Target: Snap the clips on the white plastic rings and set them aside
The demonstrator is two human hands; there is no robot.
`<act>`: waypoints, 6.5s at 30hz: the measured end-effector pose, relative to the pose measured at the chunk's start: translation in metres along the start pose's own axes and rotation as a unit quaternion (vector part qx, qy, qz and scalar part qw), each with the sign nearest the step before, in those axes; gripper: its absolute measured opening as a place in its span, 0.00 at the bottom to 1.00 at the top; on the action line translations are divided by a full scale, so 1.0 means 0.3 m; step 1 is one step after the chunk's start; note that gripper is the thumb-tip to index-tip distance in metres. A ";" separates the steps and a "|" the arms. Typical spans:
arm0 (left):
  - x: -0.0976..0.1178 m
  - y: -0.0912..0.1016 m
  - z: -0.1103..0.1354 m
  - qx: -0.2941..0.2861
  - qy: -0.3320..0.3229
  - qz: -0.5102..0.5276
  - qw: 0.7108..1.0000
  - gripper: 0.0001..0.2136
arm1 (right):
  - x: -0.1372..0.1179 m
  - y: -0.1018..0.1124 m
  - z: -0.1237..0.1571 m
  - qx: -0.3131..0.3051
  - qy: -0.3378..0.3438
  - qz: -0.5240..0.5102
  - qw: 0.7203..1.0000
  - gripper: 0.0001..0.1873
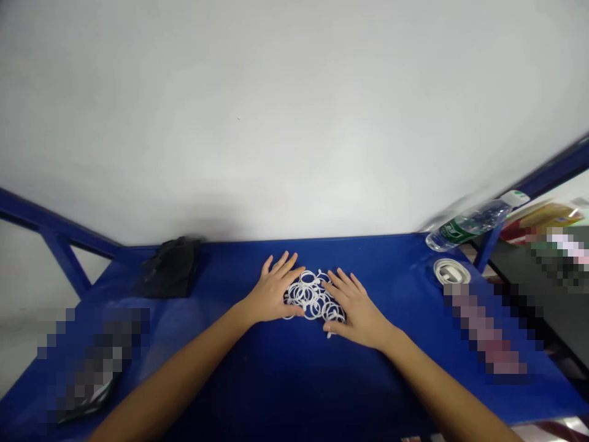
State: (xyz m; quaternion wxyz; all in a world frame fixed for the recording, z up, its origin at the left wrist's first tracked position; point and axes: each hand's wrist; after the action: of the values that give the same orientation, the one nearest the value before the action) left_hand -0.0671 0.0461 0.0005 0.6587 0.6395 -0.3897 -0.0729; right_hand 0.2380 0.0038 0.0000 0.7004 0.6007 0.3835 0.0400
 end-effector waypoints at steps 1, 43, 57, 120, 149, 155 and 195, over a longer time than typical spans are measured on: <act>0.001 0.000 -0.002 -0.007 0.005 -0.001 1.000 0.51 | 0.001 -0.009 -0.018 0.008 0.005 0.003 1.000 0.49; 0.165 -0.045 0.021 0.007 0.082 0.088 0.993 0.32 | -0.023 -0.054 -0.108 0.053 0.102 -0.072 0.991 0.31; 0.157 -0.057 -0.097 0.100 0.103 0.106 0.984 0.19 | -0.032 -0.031 -0.122 0.053 0.093 -0.008 0.994 0.22; 0.269 -0.076 -0.047 0.180 0.031 0.105 0.978 0.12 | -0.037 -0.022 -0.098 0.275 0.019 -0.248 0.929 0.14; 0.131 -0.038 -0.037 0.201 0.174 0.026 0.964 0.13 | 0.050 0.024 -0.103 0.146 0.119 -0.054 0.981 0.17; 0.196 -0.043 -0.031 0.110 0.078 0.003 0.991 0.12 | 0.070 0.019 -0.097 0.090 0.151 -0.036 0.984 0.15; 0.247 -0.073 -0.038 0.200 -0.069 0.005 0.977 0.09 | -0.031 0.024 -0.075 0.225 0.117 -0.208 0.945 0.13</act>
State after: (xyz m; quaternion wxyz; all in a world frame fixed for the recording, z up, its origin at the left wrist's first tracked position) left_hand -0.0006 0.0073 0.0134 0.4895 0.7494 -0.4445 -0.0344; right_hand 0.2212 0.0193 0.0113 0.4898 0.6409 0.5778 -0.1242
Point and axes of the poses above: each hand's wrist, its own z-axis away from the middle knuckle, its own y-axis out of the back of the hand, x = y × z, and after that the axes turned 3 degrees about -z, right-handed
